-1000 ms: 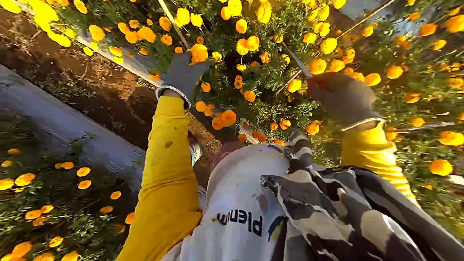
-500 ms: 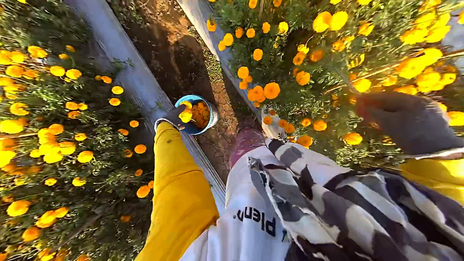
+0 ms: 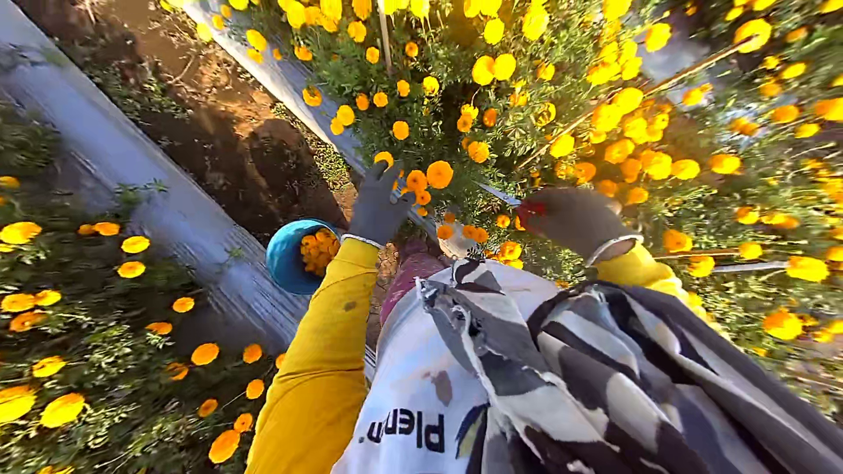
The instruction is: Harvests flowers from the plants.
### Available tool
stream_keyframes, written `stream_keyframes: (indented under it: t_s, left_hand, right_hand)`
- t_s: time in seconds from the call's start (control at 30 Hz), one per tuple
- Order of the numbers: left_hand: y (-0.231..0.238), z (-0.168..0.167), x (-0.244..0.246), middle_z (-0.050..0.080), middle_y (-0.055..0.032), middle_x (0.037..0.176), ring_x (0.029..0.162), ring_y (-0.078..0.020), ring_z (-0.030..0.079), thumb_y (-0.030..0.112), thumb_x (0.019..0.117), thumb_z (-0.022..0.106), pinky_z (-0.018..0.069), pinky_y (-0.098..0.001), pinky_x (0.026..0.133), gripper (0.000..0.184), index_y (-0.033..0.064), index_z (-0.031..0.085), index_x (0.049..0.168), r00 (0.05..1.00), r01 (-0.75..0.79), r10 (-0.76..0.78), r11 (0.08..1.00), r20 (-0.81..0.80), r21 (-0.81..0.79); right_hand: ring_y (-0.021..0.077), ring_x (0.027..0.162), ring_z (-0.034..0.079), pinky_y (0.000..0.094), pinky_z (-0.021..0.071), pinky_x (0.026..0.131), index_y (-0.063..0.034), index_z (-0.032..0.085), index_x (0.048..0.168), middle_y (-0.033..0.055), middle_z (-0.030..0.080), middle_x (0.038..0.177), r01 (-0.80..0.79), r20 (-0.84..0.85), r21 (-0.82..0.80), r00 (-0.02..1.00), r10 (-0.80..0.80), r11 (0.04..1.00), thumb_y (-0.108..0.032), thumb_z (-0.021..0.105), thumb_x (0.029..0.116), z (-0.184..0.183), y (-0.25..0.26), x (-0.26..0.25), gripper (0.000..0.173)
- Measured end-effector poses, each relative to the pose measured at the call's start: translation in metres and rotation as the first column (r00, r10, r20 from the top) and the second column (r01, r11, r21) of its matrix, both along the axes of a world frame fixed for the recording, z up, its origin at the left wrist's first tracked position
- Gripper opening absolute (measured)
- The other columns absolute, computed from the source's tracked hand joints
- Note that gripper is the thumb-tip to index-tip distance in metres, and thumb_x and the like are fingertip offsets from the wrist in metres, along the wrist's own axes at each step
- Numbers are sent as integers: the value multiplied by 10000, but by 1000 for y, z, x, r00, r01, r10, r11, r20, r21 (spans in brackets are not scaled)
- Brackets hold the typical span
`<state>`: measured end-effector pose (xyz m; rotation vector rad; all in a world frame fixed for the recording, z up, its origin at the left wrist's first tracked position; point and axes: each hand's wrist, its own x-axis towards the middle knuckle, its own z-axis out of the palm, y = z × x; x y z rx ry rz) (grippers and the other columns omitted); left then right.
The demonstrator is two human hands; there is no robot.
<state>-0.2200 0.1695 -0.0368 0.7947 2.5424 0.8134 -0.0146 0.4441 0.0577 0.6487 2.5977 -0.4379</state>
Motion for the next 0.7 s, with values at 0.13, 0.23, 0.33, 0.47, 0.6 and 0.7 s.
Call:
stream_keyframes:
  t_s: [0.13, 0.23, 0.33, 0.47, 0.6, 0.7]
  left_hand:
    - [63, -15, -8, 439, -167, 1563, 1419, -440, 425, 384, 893, 757, 418, -657, 1089, 695, 329, 472, 1524, 927, 323, -356, 919, -122, -228]
    - [70, -31, -27, 575, -139, 1436, 1305, -358, 569, 292, 969, 683, 479, -599, 1060, 489, 249, 568, 1442, 949, 312, -314, 938, 9, -152]
    - [70, -25, -37, 592, -162, 1406, 1323, -322, 558, 330, 1013, 619, 440, -566, 1115, 458, 141, 571, 1428, 956, 246, -232, 967, 180, -64]
    - [75, -14, -41, 608, -159, 1381, 1290, -336, 578, 422, 1031, 566, 461, -608, 1067, 465, 175, 568, 1425, 949, 230, -195, 966, 248, -119]
    - [83, -23, -47, 632, -137, 1358, 1277, -307, 596, 430, 1007, 601, 476, -586, 1070, 468, 179, 596, 1402, 943, 262, -235, 961, 237, -90]
    - [90, -18, -50, 626, -123, 1368, 1281, -291, 596, 427, 1006, 608, 476, -583, 1073, 465, 204, 578, 1414, 926, 288, -245, 951, 286, -117]
  right_hand:
    - [375, 1049, 694, 683, 519, 834, -224, 727, 1166, 118, 745, 1079, -33, 116, 24, 993, 30, 999, -469, 646, 968, -7, -15, -20, 325]
    - [364, 1077, 688, 684, 523, 844, -253, 732, 1167, 102, 742, 1099, -10, 119, 20, 993, 7, 1000, -509, 620, 965, -17, -21, -27, 345]
    - [367, 1058, 689, 667, 530, 844, -216, 740, 1125, 118, 740, 1058, -30, 49, 32, 998, 28, 999, -547, 625, 930, -27, -27, -31, 401]
    - [383, 1100, 674, 671, 530, 868, -203, 738, 1140, 133, 732, 1095, -30, -23, 34, 999, 31, 999, -555, 618, 924, -47, -31, -46, 430]
    - [399, 1096, 675, 679, 543, 844, -188, 729, 1155, 150, 723, 1121, -13, -40, 9, 999, 13, 1000, -470, 656, 934, -56, -35, -62, 366]
    - [396, 1140, 662, 661, 535, 903, -157, 717, 1201, 166, 711, 1174, -11, -37, -31, 999, 10, 999, -396, 627, 984, -57, -37, -61, 334]
